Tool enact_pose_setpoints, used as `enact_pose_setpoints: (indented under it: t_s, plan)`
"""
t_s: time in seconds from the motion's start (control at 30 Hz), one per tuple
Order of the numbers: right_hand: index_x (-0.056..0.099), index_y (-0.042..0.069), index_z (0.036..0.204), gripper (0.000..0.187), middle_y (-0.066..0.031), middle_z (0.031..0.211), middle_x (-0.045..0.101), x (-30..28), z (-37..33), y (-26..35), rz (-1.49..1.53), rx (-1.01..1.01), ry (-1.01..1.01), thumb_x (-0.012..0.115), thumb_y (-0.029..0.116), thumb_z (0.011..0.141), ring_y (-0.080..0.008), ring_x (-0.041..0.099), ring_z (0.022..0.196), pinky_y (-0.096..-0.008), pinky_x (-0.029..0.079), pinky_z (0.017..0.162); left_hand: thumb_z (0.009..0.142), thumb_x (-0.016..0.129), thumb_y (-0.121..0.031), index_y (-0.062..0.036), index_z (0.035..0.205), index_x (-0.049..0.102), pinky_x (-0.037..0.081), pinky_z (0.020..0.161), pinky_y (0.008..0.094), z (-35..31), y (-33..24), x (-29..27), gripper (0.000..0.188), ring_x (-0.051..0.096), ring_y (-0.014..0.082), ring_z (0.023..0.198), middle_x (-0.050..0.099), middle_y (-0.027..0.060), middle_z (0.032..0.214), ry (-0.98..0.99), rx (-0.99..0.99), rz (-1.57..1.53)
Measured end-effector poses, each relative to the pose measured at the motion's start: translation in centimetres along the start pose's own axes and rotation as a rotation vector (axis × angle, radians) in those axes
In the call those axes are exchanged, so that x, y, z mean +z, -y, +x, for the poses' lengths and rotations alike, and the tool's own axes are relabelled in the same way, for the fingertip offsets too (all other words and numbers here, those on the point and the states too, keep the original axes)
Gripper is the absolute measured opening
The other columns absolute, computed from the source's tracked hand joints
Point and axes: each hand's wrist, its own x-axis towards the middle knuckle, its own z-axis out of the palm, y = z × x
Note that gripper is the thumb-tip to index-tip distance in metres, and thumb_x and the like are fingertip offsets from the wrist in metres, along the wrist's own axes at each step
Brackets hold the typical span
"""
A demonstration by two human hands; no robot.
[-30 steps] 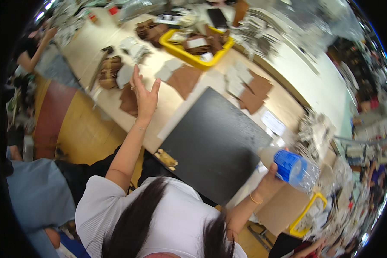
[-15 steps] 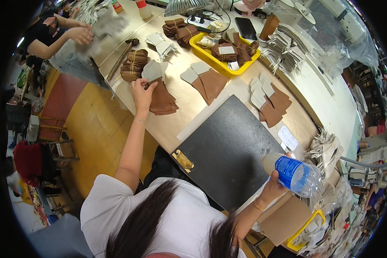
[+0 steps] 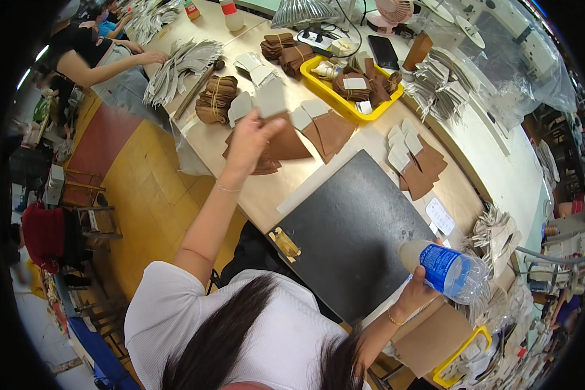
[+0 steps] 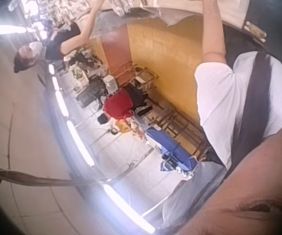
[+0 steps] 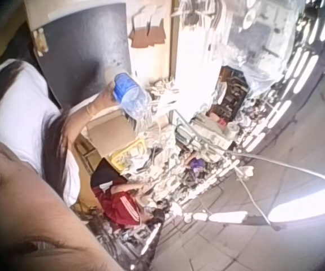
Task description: The person repeatedly applies liquid from a plastic bottle onto small brown fabric pieces placed on a black mat, then sets each treated piece aside. The process is repeated for multiple pieces throughout the clip.
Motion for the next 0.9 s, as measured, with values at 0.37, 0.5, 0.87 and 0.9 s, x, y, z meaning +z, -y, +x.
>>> enact_pose_setpoints:
  t_s: [0.37,0.5,0.87,0.9]
  plan:
    - [0.040,-0.011,0.127,0.084,-0.0227,0.126,0.054,-1.9,-0.8,1.0,-0.092,0.084,-0.056,0.072,0.049,0.077,-0.0303,0.054,0.113,-0.0422,0.045,0.097,0.079,0.071,-0.026,-0.0031,0.103,0.062,0.049,0.073,0.0368,-7.9,9.5,11.2,0.034,0.065,0.0286,0.080,0.066,0.0168,0.083,1.201,-0.171,0.659]
    - [0.039,-0.010,0.128,0.088,-0.0230,0.125,0.055,-2.1,-1.5,0.6,-0.121,0.132,-0.038,0.071,0.054,0.076,-0.0308,0.055,0.112,-0.0438,0.047,0.094,0.072,0.076,-0.027,-0.0017,0.104,0.056,0.049,0.066,0.0377,-8.9,8.7,11.5,0.046,0.065,0.0286,0.075,0.066,0.0144,0.078,1.046,-0.113,0.680]
    - [0.039,-0.009,0.129,0.086,-0.0235,0.127,0.052,0.4,-1.5,-0.3,0.079,0.119,0.080,0.075,0.047,0.075,-0.0323,0.055,0.110,-0.0447,0.045,0.096,0.081,0.064,-0.012,0.0002,0.108,0.058,0.049,0.067,0.0367,-10.9,9.4,10.6,0.030,0.066,0.0260,0.073,0.068,0.0118,0.077,0.839,-0.225,0.520]
    - [0.039,-0.009,0.129,0.086,-0.0235,0.127,0.052,0.2,-1.5,-0.3,0.070,0.120,0.075,0.075,0.047,0.075,-0.0324,0.055,0.110,-0.0447,0.045,0.096,0.081,0.065,-0.013,0.0002,0.108,0.058,0.049,0.067,0.0364,-10.9,9.3,10.7,0.031,0.065,0.0258,0.073,0.068,0.0118,0.078,0.829,-0.234,0.519]
